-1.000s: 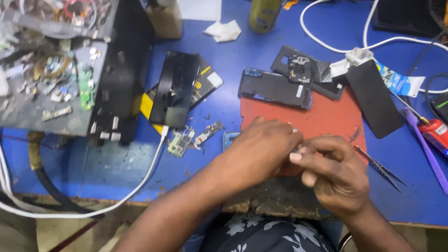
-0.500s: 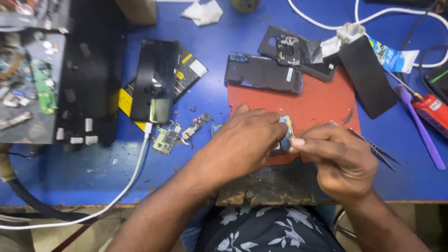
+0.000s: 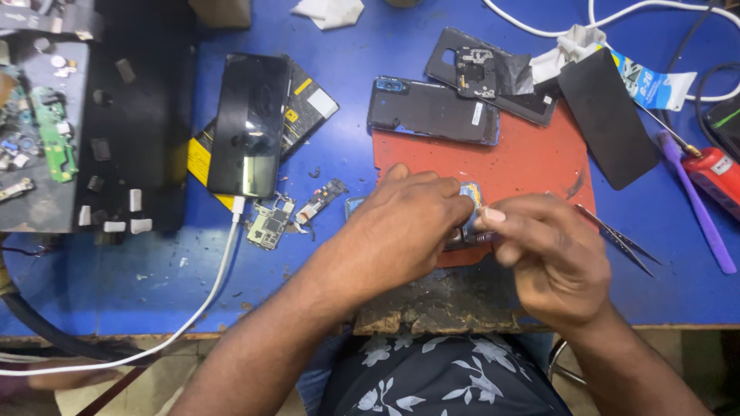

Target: The person uses a red screwdriver to remove screws from the back of a disassembled smartphone. They then use a purple toothbrush to clean the interior edges and components of the phone. The person continues to use the screwdriver to remove additional screws from the device.

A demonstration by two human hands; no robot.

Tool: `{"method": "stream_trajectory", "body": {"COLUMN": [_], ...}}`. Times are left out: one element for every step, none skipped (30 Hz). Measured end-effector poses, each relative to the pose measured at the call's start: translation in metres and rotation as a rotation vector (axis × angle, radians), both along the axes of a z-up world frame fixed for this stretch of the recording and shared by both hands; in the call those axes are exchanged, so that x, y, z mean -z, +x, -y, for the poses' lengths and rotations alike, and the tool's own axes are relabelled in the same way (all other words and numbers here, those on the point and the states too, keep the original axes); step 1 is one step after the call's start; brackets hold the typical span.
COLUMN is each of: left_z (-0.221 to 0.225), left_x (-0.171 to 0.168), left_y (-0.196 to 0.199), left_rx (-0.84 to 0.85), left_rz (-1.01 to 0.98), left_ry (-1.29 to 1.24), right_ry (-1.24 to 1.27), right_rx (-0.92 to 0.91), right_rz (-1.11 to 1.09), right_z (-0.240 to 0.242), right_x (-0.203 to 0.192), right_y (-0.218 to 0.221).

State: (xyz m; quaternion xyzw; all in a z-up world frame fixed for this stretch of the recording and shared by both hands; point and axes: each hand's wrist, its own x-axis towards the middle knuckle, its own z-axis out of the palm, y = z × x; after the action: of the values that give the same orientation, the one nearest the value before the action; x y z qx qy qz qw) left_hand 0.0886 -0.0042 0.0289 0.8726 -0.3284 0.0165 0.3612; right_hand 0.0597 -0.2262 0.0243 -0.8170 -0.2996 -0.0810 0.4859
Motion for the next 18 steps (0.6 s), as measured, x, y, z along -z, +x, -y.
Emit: {"method": "stream_trajectory", "body": {"left_z": [-0.0002,0.0002,0.0003,0.0002,0.0002,0.0000,0.0001,0.0004,0.0000,-0.0006,-0.0010,-0.0009,-0.0006,-0.0005,-0.0004,-0.0008,-0.0012,-0.0006], "left_x": [-0.0008,-0.0013,-0.0016,-0.0018,-0.0021,-0.0028,-0.0037,-0.0045,-0.0048,-0.0047,-0.0044,-0.0044,-0.0044,-0.0043,-0.0041,-0.0038,-0.0035,-0.0036], "left_y": [0.0006,0.0006,0.0007,0.0004,0.0002,0.0006,0.0004,-0.0001,0.0001,-0.0007,-0.0014,-0.0010,-0.0010,-0.0014,-0.0012,-0.0015,-0.0015,-0.0005], "left_rx": [0.007,0.011,0.015,0.012,0.009,0.009,0.012,0.014,0.015,0.016,0.017,0.023,0.024,0.023,0.021,0.022,0.024,0.030], "left_rz": [-0.021,-0.043,-0.066,-0.056,-0.046,-0.033,-0.054,-0.074,-0.095,-0.088,-0.080,-0.070,-0.073,-0.076,-0.080,-0.070,-0.061,-0.049], "left_ry": [0.013,0.025,0.037,0.026,0.014,0.003,0.017,0.030,0.042,0.034,0.027,0.019,0.012,0.004,-0.003,0.012,0.027,0.041], "right_ry": [0.001,0.001,0.002,-0.002,-0.006,-0.009,-0.007,-0.007,-0.006,0.001,0.008,0.014,0.028,0.042,0.056,0.031,0.006,-0.019], "right_rx": [0.005,0.007,0.009,-0.004,-0.016,-0.025,0.000,0.024,0.047,0.022,-0.003,-0.024,-0.010,0.001,0.012,0.004,-0.004,-0.007], "right_rz": [0.030,0.059,0.088,0.081,0.073,0.069,0.064,0.060,0.055,0.045,0.034,0.026,0.029,0.033,0.036,0.035,0.035,0.038], "right_z": [-0.0010,-0.0015,-0.0020,-0.0026,-0.0028,-0.0033,-0.0037,-0.0037,-0.0038,-0.0034,-0.0028,-0.0017,-0.0005,0.0005,0.0015,0.0016,0.0018,0.0026], "right_x": [-0.0008,-0.0019,-0.0025,-0.0025,-0.0026,-0.0024,-0.0023,-0.0022,-0.0015,-0.0005,0.0007,0.0016,0.0022,0.0029,0.0033,0.0044,0.0053,0.0055], "right_y": [0.0007,0.0006,0.0006,0.0007,0.0003,0.0007,0.0007,0.0007,0.0014,0.0010,0.0005,0.0001,-0.0008,-0.0013,-0.0019,-0.0019,-0.0020,-0.0020]}}
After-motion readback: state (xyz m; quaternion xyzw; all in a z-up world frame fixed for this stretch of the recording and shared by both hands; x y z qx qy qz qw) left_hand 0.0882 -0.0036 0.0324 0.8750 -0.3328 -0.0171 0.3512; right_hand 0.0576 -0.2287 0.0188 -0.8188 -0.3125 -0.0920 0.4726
